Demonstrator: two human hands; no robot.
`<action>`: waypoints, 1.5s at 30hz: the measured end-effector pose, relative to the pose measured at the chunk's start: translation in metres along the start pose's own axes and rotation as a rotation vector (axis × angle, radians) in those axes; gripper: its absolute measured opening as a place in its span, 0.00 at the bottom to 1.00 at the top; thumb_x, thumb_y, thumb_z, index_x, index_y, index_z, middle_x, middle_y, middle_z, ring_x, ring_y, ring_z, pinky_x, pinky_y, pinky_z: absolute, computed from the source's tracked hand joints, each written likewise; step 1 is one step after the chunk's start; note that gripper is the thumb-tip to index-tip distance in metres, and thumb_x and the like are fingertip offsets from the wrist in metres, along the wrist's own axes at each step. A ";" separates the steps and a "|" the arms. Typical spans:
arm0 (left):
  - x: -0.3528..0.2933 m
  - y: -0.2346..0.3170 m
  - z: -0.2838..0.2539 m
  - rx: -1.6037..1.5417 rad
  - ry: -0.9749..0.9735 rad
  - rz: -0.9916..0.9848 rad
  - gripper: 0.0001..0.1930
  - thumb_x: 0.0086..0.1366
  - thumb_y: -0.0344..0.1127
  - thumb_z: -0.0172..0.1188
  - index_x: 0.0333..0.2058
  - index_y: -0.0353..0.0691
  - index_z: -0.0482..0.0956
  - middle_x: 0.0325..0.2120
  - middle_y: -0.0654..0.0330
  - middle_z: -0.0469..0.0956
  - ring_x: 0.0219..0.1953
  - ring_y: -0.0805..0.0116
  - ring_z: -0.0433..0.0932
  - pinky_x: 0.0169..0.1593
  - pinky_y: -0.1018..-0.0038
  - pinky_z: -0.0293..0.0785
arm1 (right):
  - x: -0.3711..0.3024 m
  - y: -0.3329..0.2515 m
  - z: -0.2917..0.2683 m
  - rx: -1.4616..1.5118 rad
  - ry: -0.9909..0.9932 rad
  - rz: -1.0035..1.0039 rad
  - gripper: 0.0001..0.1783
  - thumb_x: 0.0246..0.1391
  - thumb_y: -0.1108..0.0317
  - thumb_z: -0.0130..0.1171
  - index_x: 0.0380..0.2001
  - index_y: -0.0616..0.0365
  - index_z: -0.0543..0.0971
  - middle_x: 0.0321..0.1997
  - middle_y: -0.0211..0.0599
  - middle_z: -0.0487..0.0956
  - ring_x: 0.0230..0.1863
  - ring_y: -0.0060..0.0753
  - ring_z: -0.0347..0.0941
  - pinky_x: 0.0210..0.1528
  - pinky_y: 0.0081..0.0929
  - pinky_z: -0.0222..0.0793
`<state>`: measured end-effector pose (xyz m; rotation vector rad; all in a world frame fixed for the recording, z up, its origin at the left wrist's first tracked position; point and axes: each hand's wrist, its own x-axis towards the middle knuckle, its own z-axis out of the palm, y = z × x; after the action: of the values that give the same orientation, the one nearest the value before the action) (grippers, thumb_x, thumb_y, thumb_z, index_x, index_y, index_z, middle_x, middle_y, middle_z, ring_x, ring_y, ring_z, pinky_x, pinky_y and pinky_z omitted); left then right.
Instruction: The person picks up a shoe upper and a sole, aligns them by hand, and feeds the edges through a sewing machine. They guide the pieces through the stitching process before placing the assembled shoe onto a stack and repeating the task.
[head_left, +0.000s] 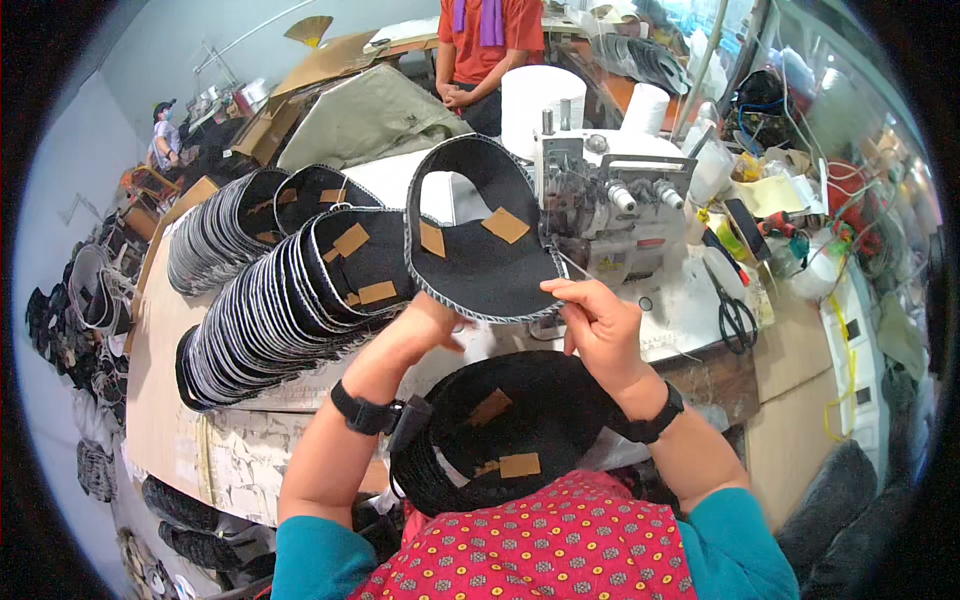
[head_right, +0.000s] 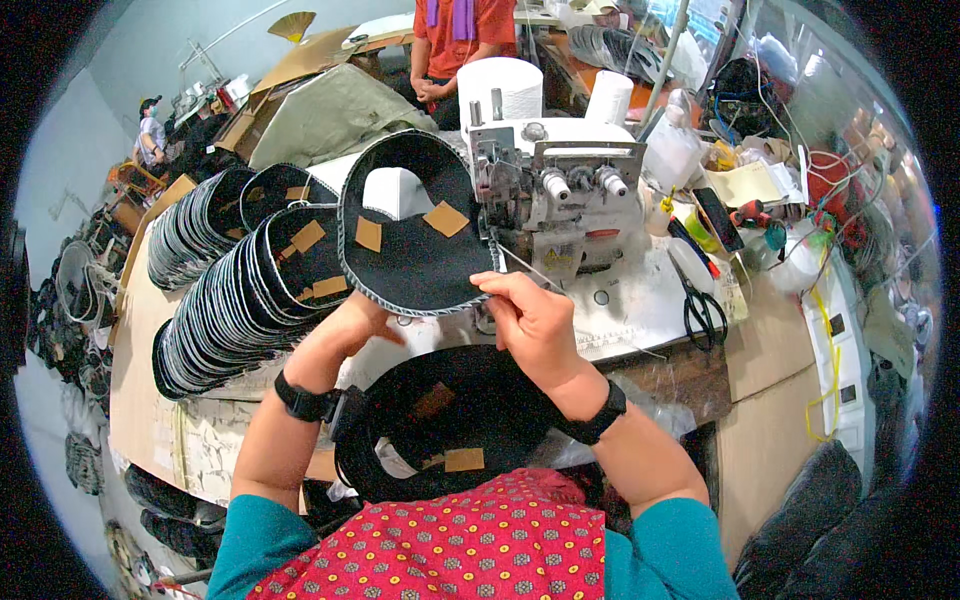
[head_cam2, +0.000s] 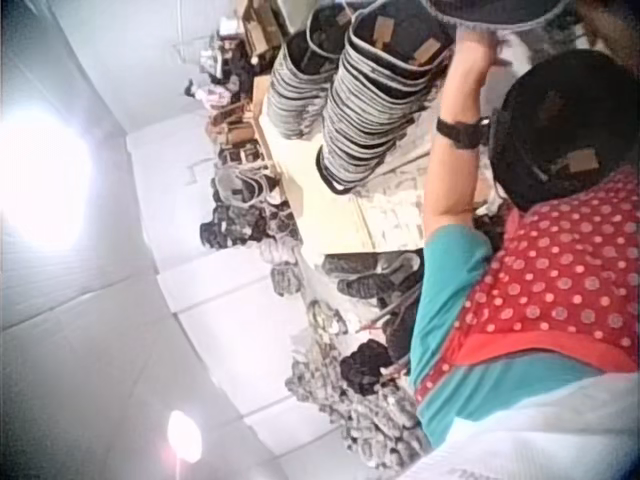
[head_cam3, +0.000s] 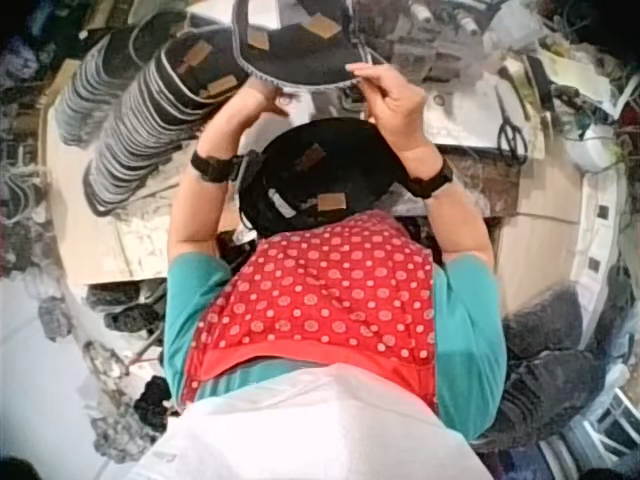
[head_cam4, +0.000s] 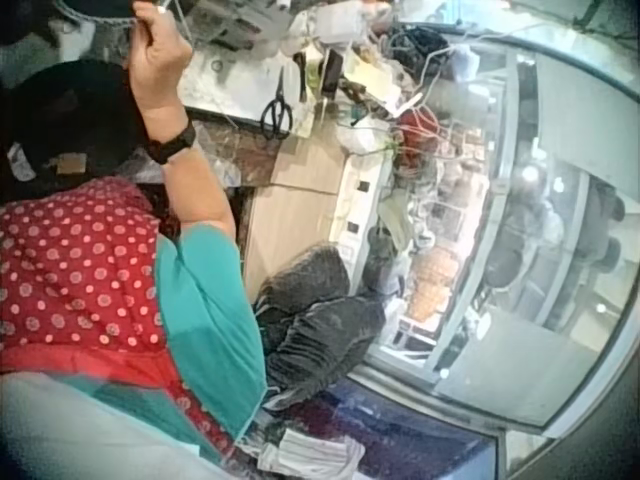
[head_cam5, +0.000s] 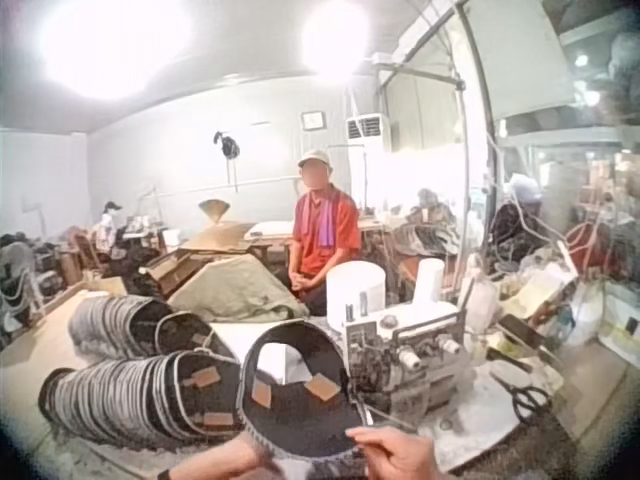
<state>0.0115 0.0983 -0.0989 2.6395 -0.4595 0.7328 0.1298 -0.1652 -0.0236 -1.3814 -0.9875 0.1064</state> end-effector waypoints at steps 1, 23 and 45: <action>0.026 0.021 -0.011 -0.026 -0.006 0.016 0.22 0.68 0.40 0.59 0.58 0.40 0.71 0.47 0.60 0.80 0.47 0.71 0.78 0.50 0.66 0.77 | 0.000 0.002 -0.003 -0.015 0.014 0.001 0.12 0.56 0.85 0.56 0.41 0.62 0.80 0.38 0.37 0.84 0.16 0.16 0.72 0.19 0.18 0.66; 0.100 0.085 -0.011 -0.374 0.094 -0.389 0.31 0.59 0.17 0.54 0.63 0.42 0.67 0.56 0.52 0.73 0.58 0.56 0.72 0.59 0.68 0.69 | 0.006 0.090 -0.006 -0.493 0.112 0.280 0.12 0.46 0.65 0.72 0.27 0.59 0.80 0.20 0.33 0.77 0.23 0.31 0.73 0.29 0.27 0.69; 0.110 0.088 0.009 0.026 0.093 -0.168 0.21 0.54 0.31 0.64 0.49 0.47 0.80 0.41 0.54 0.81 0.44 0.50 0.79 0.47 0.61 0.75 | 0.012 0.024 -0.044 0.144 0.040 0.573 0.04 0.52 0.73 0.63 0.27 0.61 0.78 0.20 0.21 0.74 0.21 0.09 0.65 0.22 0.15 0.57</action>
<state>0.0693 -0.0059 -0.0240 2.6149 -0.2005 0.8082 0.1759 -0.1856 -0.0325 -1.4910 -0.5156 0.5640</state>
